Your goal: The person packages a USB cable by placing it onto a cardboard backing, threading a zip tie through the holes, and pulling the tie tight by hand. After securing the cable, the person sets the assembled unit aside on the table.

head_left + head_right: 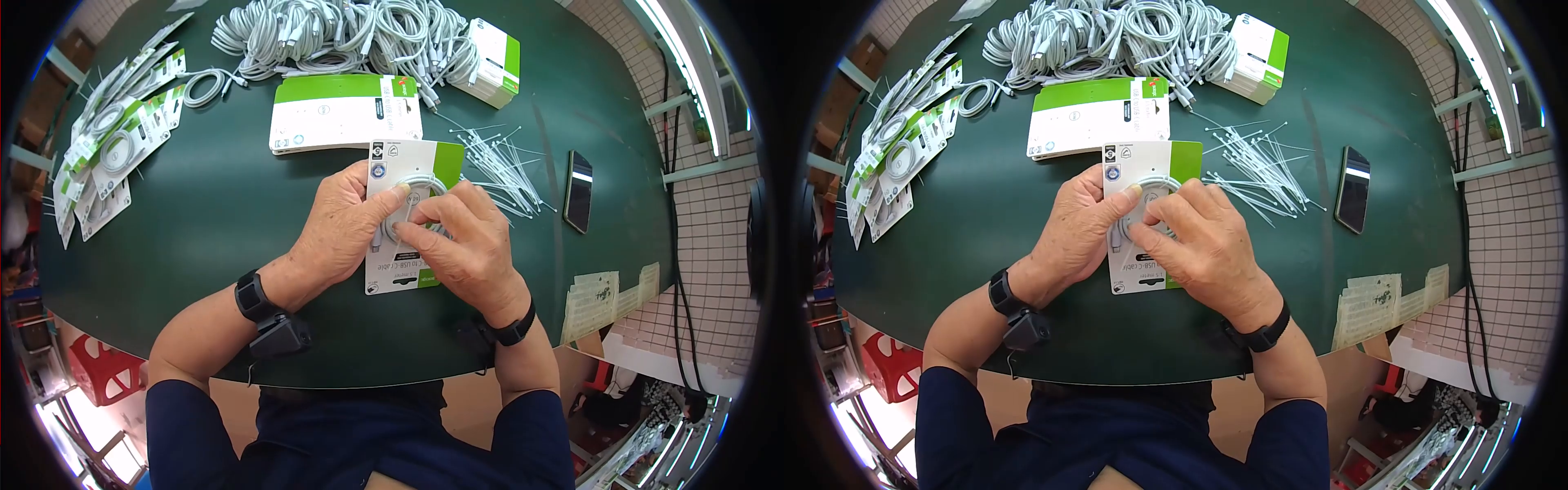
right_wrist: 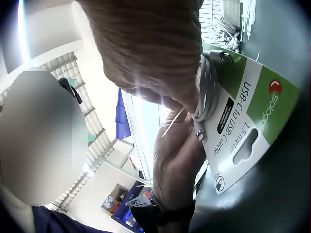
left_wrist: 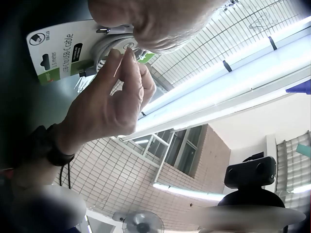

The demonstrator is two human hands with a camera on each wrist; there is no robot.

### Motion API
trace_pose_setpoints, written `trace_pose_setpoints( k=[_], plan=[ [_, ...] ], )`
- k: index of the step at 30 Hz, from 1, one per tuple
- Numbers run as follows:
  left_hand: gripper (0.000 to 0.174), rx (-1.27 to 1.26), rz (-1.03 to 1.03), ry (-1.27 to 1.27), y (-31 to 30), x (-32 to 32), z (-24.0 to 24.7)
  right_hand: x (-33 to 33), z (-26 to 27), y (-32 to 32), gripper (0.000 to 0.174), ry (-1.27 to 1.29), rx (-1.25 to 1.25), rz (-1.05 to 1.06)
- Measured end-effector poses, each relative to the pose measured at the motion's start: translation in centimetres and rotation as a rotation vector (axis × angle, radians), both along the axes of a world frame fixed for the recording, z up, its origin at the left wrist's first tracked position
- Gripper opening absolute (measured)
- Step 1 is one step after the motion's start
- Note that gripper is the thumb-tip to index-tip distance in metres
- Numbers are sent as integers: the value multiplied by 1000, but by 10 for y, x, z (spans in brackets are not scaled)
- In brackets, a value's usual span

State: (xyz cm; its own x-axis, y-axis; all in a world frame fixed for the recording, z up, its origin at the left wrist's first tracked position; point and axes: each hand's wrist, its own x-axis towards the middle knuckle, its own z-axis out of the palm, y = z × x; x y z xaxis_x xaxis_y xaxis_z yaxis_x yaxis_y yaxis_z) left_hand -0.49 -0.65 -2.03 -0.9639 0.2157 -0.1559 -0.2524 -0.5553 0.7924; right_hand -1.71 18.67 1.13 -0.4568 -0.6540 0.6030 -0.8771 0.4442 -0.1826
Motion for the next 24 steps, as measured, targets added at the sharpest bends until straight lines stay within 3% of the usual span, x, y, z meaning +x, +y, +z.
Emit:
trace_pose_setpoints(
  k=[7, 10, 24],
  plan=[
    [25, -100, 28, 83, 0, 2, -1, 0, -4, -2, 26, 34, -47, -42],
    [25, -207, 23, 129, -1, 2, 0, 1, -3, -2, 24, -16, -186, -11],
    [29, -172, 32, 151, 0, 5, 13, 3, -9, 2, 23, -109, -366, 32]
  ],
)
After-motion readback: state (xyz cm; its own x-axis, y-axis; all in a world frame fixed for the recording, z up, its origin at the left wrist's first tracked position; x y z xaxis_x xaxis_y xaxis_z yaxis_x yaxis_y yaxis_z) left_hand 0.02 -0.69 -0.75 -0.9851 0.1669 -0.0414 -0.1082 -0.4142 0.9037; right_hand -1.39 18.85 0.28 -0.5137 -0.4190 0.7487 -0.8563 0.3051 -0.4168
